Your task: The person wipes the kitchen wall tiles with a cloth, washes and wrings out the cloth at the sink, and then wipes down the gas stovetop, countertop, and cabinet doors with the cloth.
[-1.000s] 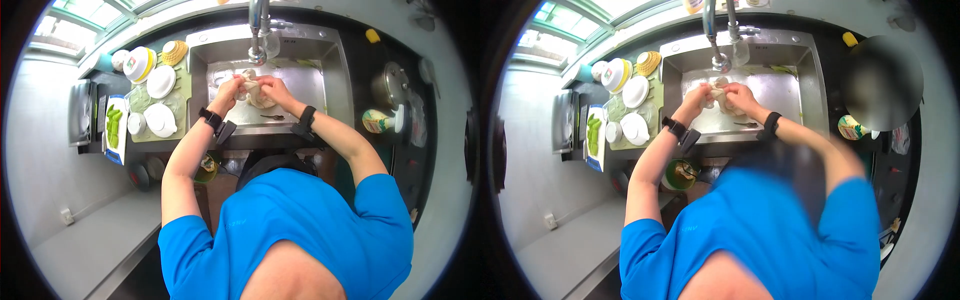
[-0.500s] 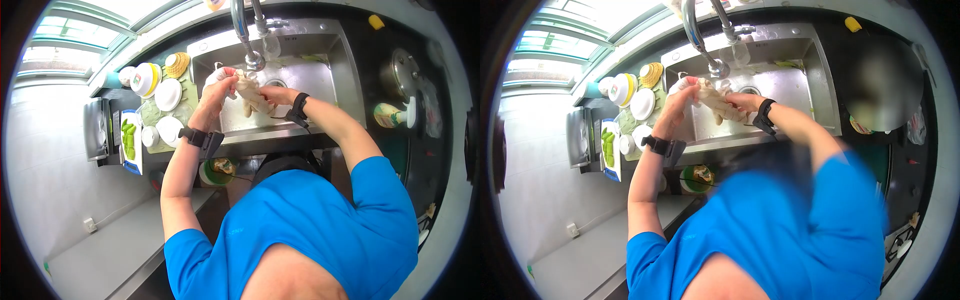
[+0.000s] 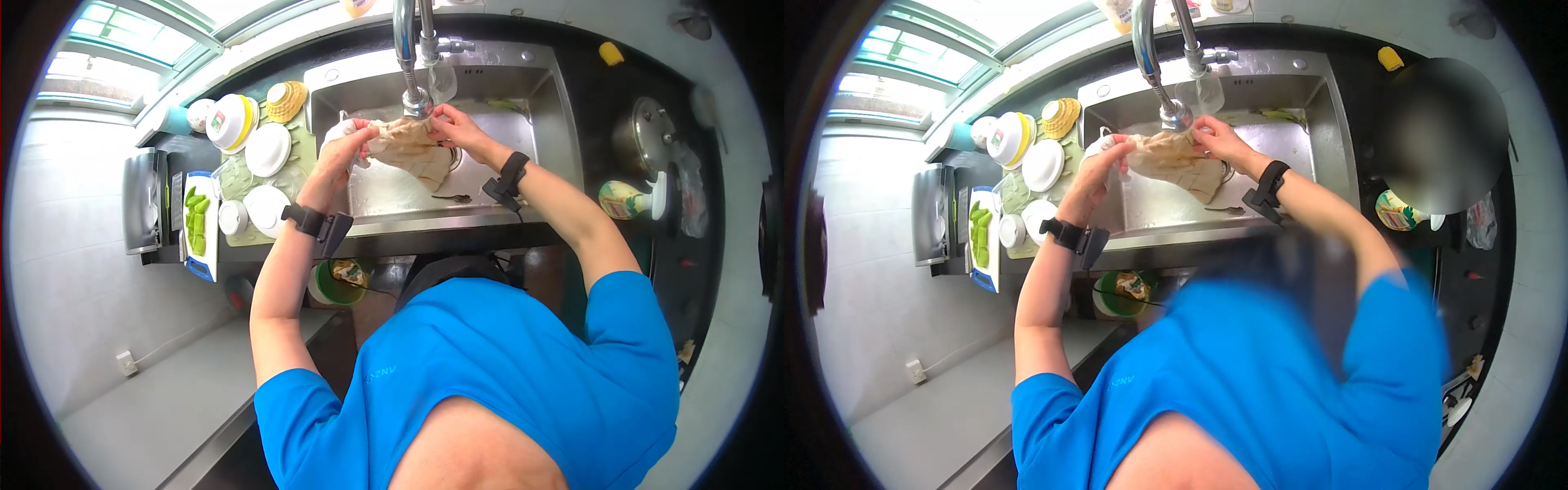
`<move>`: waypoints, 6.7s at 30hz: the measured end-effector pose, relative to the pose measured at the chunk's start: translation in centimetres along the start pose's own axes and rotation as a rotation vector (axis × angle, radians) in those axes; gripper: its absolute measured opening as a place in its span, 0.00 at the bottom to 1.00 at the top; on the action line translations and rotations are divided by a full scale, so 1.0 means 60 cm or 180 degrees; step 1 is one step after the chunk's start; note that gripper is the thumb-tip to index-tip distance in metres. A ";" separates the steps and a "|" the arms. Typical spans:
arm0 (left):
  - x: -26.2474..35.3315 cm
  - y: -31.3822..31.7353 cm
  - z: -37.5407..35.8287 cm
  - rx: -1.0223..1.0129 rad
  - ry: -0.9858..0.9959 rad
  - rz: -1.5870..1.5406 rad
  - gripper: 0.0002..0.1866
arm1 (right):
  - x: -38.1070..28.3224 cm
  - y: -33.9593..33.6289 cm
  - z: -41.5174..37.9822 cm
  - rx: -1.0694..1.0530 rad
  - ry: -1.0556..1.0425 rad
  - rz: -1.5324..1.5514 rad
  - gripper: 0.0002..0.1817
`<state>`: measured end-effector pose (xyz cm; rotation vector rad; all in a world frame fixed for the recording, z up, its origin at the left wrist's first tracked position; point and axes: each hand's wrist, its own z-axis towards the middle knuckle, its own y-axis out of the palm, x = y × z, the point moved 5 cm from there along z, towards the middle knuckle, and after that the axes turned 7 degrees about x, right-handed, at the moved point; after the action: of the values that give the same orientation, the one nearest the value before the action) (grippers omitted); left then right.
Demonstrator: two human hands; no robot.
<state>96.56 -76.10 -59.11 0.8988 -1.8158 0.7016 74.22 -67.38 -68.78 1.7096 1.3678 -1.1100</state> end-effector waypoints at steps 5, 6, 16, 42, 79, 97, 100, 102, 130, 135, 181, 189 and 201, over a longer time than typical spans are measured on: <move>-0.033 -0.001 0.013 0.0192 -0.0035 -0.0042 0.10 | 0.001 -0.002 0.010 -0.0069 0.0052 0.0953 0.13; -0.039 0.000 0.016 0.0171 -0.0074 -0.0100 0.09 | 0.001 -0.006 0.010 0.0018 0.0032 0.1411 0.12; -0.069 0.020 0.066 0.0134 -0.0117 0.0048 0.07 | 0.038 -0.004 0.013 0.0147 0.0102 0.0718 0.13; -0.129 0.065 0.064 -0.0140 0.0686 0.1063 0.19 | 0.035 0.070 0.003 -0.0109 0.0733 0.2412 0.18; -0.131 0.084 0.056 -0.0075 0.0105 -0.0348 0.23 | -0.020 0.108 -0.014 -0.0833 0.0581 0.1839 0.17; -0.167 0.049 0.095 -0.0229 -0.0925 -0.0464 0.19 | 0.033 0.099 -0.046 -0.0954 0.0667 0.1325 0.32; -0.154 0.035 0.094 -0.0169 -0.0970 -0.0174 0.19 | 0.067 0.105 0.006 -0.0984 0.0351 0.1449 0.25; -0.131 0.036 0.094 -0.0220 -0.0610 -0.0027 0.16 | 0.084 0.089 0.038 -0.0363 0.0334 0.1643 0.20; -0.046 0.014 0.059 -0.0032 0.0150 0.0344 0.11 | 0.070 0.054 0.049 -0.0336 0.1026 0.1221 0.13; -0.055 0.006 0.063 -0.0197 0.0016 0.0596 0.18 | 0.078 0.022 0.051 -0.0233 0.1089 0.0459 0.14; 0.012 0.058 -0.098 -0.0746 0.1120 0.1684 0.15 | 0.197 0.109 0.197 -0.1395 0.1077 0.4006 0.20; 0.064 0.000 -0.070 -0.0823 0.1008 0.0421 0.15 | 0.162 0.121 0.135 -0.0507 0.2147 0.4341 0.15; -0.140 -0.027 0.206 -0.0046 0.0111 0.0960 0.18 | 0.080 0.102 0.010 -0.1101 0.1822 0.2937 0.22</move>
<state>93.97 -84.36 -71.44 0.6039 -1.9432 0.8843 80.47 -67.33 -73.46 2.0953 0.7873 0.1299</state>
